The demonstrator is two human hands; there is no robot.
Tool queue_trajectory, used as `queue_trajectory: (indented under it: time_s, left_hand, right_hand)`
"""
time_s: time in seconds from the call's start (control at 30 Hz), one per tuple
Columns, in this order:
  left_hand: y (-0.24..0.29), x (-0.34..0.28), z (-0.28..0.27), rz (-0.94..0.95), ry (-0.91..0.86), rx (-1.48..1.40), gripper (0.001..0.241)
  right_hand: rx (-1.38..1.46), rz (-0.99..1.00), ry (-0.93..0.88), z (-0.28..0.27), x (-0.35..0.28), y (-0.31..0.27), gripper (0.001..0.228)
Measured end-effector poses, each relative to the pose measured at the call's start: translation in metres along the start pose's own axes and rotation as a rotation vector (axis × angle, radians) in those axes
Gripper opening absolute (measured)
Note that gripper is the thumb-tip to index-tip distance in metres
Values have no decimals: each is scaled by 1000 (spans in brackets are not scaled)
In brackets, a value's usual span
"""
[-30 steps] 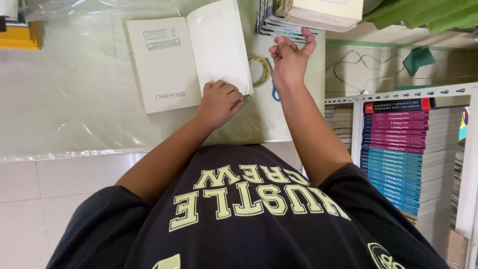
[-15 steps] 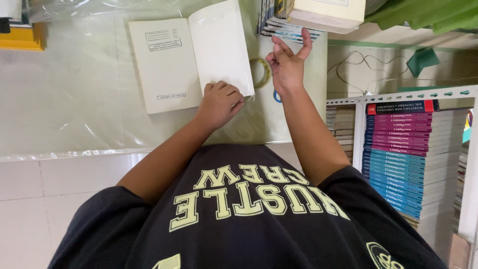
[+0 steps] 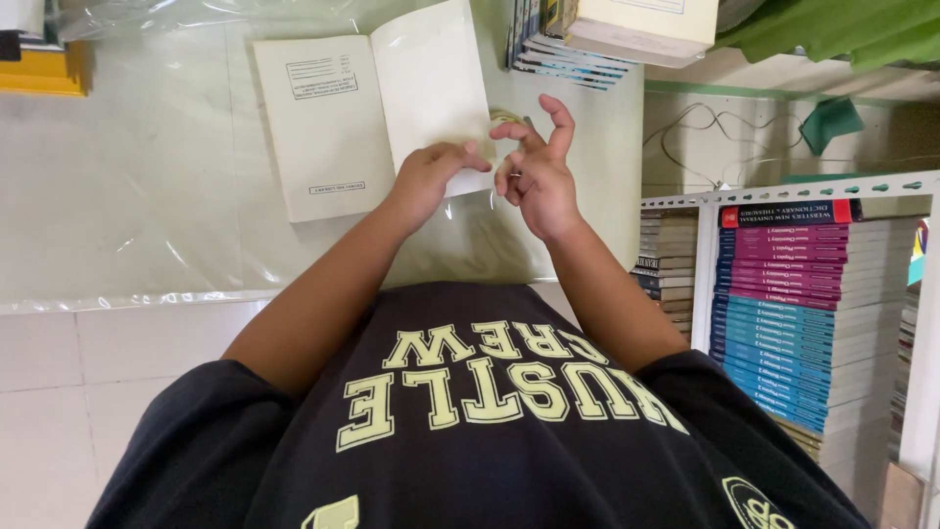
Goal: Wrapping a book in a protective plastic cover using tape and scissors.
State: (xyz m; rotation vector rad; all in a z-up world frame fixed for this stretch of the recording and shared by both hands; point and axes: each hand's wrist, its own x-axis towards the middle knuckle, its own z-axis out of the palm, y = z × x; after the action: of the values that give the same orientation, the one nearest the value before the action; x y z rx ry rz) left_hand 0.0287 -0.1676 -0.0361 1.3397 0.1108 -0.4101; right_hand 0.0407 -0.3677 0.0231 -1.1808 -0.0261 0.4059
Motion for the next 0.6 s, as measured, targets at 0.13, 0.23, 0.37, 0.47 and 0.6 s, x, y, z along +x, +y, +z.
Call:
queue_trajectory:
  time_s: [0.13, 0.23, 0.37, 0.47, 0.6]
  left_hand:
    - [-1, 7, 4, -5, 98, -105, 32]
    - [-3, 8, 3, -34, 137, -73, 27]
    - [-7, 9, 6, 73, 128, 8, 25]
    - [-11, 13, 7, 80, 161, -42, 25]
    - [-14, 20, 8, 9, 147, -206, 26]
  right_hand:
    - [-90, -6, -35, -3, -3, 9, 68]
    - [-197, -54, -47, -12, -2, 19, 67]
    - [-522, -67, 44, 0, -8, 10, 53]
    - [-1069, -267, 103, 17, -14, -7, 55]
    - [-1654, -674, 78, 23, -14, -8, 55]
